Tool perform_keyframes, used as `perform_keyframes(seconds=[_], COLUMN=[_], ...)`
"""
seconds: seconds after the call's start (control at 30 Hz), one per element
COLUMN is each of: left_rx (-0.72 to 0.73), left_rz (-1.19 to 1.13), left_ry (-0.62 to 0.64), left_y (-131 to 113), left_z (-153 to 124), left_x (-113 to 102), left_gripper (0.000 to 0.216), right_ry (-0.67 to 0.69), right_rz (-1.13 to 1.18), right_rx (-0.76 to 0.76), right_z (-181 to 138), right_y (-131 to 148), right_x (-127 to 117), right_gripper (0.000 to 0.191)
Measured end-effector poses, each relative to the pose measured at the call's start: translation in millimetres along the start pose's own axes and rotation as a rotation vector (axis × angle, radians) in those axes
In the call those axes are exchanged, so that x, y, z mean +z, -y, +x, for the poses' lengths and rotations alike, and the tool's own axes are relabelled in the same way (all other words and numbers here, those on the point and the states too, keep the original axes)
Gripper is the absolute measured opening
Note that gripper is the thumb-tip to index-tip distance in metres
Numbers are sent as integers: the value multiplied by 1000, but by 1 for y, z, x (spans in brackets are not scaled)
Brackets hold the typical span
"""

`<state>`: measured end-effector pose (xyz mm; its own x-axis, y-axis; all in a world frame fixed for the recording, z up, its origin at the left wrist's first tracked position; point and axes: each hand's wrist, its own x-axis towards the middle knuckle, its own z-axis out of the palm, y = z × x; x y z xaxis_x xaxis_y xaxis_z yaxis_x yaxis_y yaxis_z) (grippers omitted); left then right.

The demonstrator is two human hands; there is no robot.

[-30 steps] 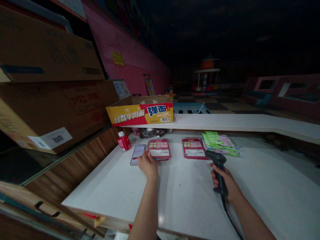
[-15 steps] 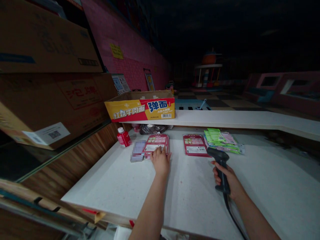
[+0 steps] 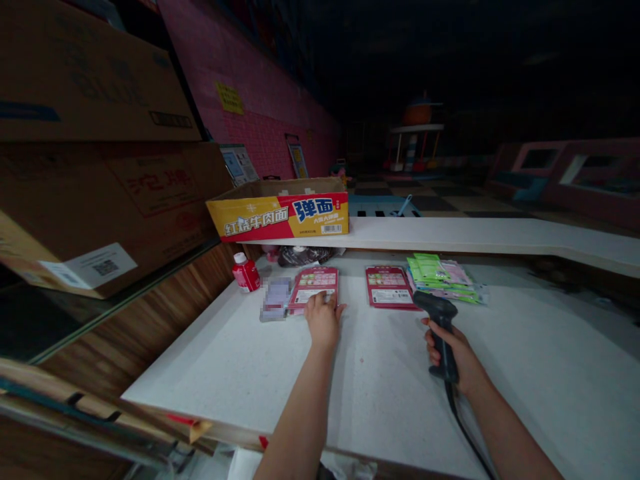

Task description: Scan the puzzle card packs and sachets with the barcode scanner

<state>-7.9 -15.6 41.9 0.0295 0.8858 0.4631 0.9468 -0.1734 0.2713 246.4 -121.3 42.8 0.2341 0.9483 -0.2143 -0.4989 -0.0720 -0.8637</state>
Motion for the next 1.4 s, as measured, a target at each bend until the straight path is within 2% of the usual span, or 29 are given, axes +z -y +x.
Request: perform_keyframes(seconds=[0.23, 0.4, 0.47, 0.53, 0.6, 0.67, 0.87, 0.97, 1.07, 1.13, 1.3, 1.4], left_rx=[9, 104, 178, 208, 153, 35, -286, -403, -523, -571, -584, -588], left_rz=[26, -79, -155, -213, -234, -215, -196, -295, -570, -725, -987, -1120], left_ry=[-22, -171, -139, -27, 104, 208, 350, 337, 290, 320, 440, 429], left_y=[0, -13, -26, -41, -57, -73, -103, -105, -102, -100, -100, -94], left_z=[-2, -4, -2, 3, 10, 20, 51, 62, 68, 69, 60, 50], left_x=[1, -2, 0, 6, 15, 24, 32, 33, 38, 41, 42, 39], left_gripper=[38, 36, 33, 30, 28, 26, 35, 34, 28, 23, 22, 19], right_ry=[1, -28, -43, -59, -77, -89, -119, -130, -122, -117, -107, -90], right_rz=[30, 79, 105, 121, 131, 135, 128, 120, 111, 110, 102, 103], right_rx=[-5, -43, -67, -78, -83, -83, -77, -76, -74, -70, -78, -73], right_z=[0, 4, 5, 6, 8, 9, 14, 15, 14, 13, 15, 18], right_y=[1, 3, 4, 5, 6, 5, 2, 1, 2, 3, 2, 0], right_x=[1, 1, 1, 1, 2, 3, 4, 6, 7, 7, 5, 3], right_gripper=[46, 47, 47, 47, 47, 48, 52, 53, 52, 51, 50, 49])
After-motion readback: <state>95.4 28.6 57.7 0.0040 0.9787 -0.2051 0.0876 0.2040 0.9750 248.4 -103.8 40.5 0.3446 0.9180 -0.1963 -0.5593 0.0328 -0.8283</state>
